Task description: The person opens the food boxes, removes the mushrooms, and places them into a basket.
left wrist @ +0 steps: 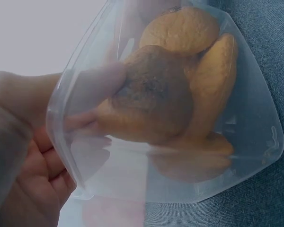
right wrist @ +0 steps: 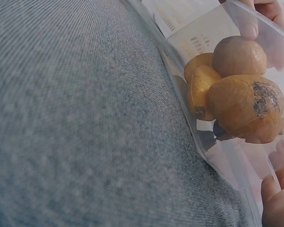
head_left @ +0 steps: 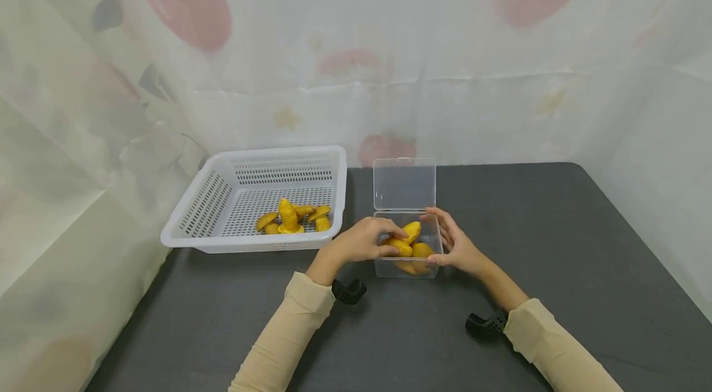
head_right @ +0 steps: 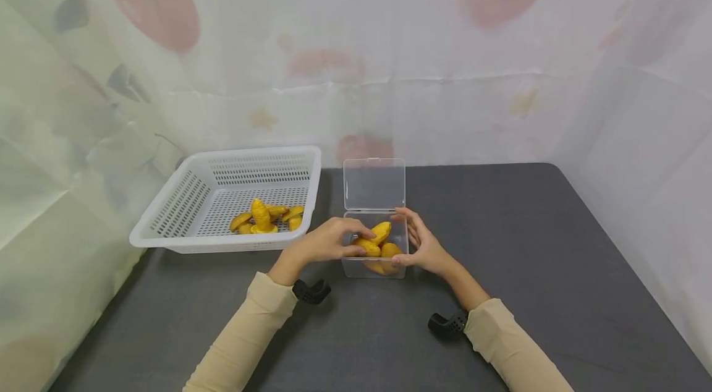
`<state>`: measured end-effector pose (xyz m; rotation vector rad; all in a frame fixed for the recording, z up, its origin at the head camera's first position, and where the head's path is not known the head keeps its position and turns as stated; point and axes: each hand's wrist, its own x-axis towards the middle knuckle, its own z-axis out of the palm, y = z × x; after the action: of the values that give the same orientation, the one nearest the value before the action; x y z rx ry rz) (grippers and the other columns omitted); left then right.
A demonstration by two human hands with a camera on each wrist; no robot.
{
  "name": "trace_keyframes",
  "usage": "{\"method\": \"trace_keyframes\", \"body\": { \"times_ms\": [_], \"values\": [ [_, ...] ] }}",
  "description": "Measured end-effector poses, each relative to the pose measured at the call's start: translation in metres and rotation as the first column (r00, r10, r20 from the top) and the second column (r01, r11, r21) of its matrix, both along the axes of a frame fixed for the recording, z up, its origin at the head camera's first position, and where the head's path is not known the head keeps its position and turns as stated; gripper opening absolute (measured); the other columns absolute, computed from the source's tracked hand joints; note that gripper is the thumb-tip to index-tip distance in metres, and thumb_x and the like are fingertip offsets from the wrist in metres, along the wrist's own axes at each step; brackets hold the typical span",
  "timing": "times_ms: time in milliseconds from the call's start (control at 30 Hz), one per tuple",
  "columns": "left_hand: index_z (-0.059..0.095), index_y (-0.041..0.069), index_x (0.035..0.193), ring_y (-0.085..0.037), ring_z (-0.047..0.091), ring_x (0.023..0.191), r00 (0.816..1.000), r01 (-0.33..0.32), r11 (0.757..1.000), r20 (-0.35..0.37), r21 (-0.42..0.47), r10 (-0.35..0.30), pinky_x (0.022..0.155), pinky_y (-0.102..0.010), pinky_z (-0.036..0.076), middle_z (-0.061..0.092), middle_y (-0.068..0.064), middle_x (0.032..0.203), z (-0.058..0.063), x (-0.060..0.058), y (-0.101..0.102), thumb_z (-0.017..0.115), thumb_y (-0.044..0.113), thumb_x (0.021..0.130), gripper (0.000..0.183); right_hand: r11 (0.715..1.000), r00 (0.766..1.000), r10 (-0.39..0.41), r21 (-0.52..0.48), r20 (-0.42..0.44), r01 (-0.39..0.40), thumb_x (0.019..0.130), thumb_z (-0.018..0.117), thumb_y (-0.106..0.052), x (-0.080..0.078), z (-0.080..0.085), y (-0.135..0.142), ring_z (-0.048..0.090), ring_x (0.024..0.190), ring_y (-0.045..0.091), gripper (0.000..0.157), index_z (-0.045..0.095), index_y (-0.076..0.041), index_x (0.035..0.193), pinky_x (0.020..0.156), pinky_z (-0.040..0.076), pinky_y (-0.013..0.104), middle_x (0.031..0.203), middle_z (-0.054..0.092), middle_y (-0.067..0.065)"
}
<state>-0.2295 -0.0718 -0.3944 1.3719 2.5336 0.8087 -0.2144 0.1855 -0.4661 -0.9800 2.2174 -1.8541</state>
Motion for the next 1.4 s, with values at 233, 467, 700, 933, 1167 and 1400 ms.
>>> {"method": "trace_keyframes", "body": {
  "times_ms": [233, 467, 700, 933, 1167, 1400],
  "values": [
    [0.068, 0.006, 0.118, -0.018, 0.066, 0.101, 0.999, 0.021, 1.000, -0.024, 0.022, -0.020, 0.091, -0.030, 0.057, 0.070, -0.008, 0.114, -0.001, 0.001, 0.000, 0.067, 0.014, 0.090, 0.029, 1.000, 1.000, 0.000, 0.006, 0.022, 0.000, 0.081, 0.077, -0.011, 0.000, 0.001, 0.000, 0.013, 0.145, 0.051, 0.096, 0.014, -0.003, 0.152, 0.110, 0.016, 0.069, 0.152, 0.024, 0.031],
    [0.068, 0.006, 0.118, -0.018, 0.066, 0.100, 0.999, 0.024, 0.999, -0.050, 0.036, -0.022, 0.088, -0.025, 0.057, 0.069, -0.008, 0.114, -0.002, 0.002, 0.000, 0.065, 0.012, 0.091, 0.027, 1.000, 0.999, -0.005, 0.003, 0.053, 0.005, 0.081, 0.077, -0.014, 0.001, 0.002, 0.001, 0.011, 0.146, 0.049, 0.096, 0.014, -0.006, 0.153, 0.116, 0.018, 0.058, 0.156, 0.019, 0.028],
    [0.068, 0.007, 0.117, -0.017, 0.065, 0.098, 0.999, 0.021, 0.998, -0.047, 0.062, -0.019, 0.086, -0.024, 0.057, 0.069, -0.008, 0.113, 0.001, 0.004, 0.000, 0.065, 0.011, 0.091, 0.026, 1.000, 0.997, -0.008, 0.000, 0.074, 0.008, 0.080, 0.078, -0.015, 0.000, 0.003, 0.001, 0.006, 0.147, 0.050, 0.098, 0.013, -0.005, 0.153, 0.112, 0.011, 0.068, 0.159, 0.012, 0.028],
    [0.068, 0.007, 0.116, -0.016, 0.066, 0.099, 0.998, 0.019, 0.995, -0.056, 0.096, -0.014, 0.085, -0.024, 0.057, 0.069, -0.008, 0.113, 0.002, 0.004, -0.001, 0.065, 0.009, 0.091, 0.026, 1.000, 0.997, -0.005, -0.009, 0.077, 0.006, 0.079, 0.079, -0.015, 0.000, 0.004, 0.001, 0.004, 0.146, 0.051, 0.099, 0.013, -0.003, 0.152, 0.112, 0.011, 0.070, 0.159, 0.010, 0.028],
    [0.069, 0.007, 0.115, -0.018, 0.065, 0.100, 0.997, 0.016, 0.992, -0.071, 0.124, -0.007, 0.084, -0.025, 0.057, 0.069, -0.009, 0.115, 0.006, 0.006, -0.003, 0.066, 0.009, 0.090, 0.025, 1.000, 0.997, -0.014, 0.001, 0.075, 0.014, 0.079, 0.079, -0.015, 0.000, 0.003, 0.002, 0.004, 0.146, 0.050, 0.098, 0.014, -0.004, 0.152, 0.113, 0.011, 0.067, 0.160, 0.009, 0.027],
    [0.068, 0.007, 0.117, -0.018, 0.065, 0.099, 0.998, -0.001, 0.993, -0.060, 0.121, 0.009, 0.082, -0.021, 0.057, 0.068, -0.009, 0.116, 0.013, 0.008, -0.006, 0.065, 0.009, 0.091, 0.026, 1.000, 0.998, -0.020, 0.015, 0.054, 0.019, 0.081, 0.078, -0.015, 0.000, 0.001, 0.001, 0.007, 0.146, 0.049, 0.096, 0.014, -0.004, 0.152, 0.113, 0.013, 0.067, 0.158, 0.011, 0.030]
  ]
}}
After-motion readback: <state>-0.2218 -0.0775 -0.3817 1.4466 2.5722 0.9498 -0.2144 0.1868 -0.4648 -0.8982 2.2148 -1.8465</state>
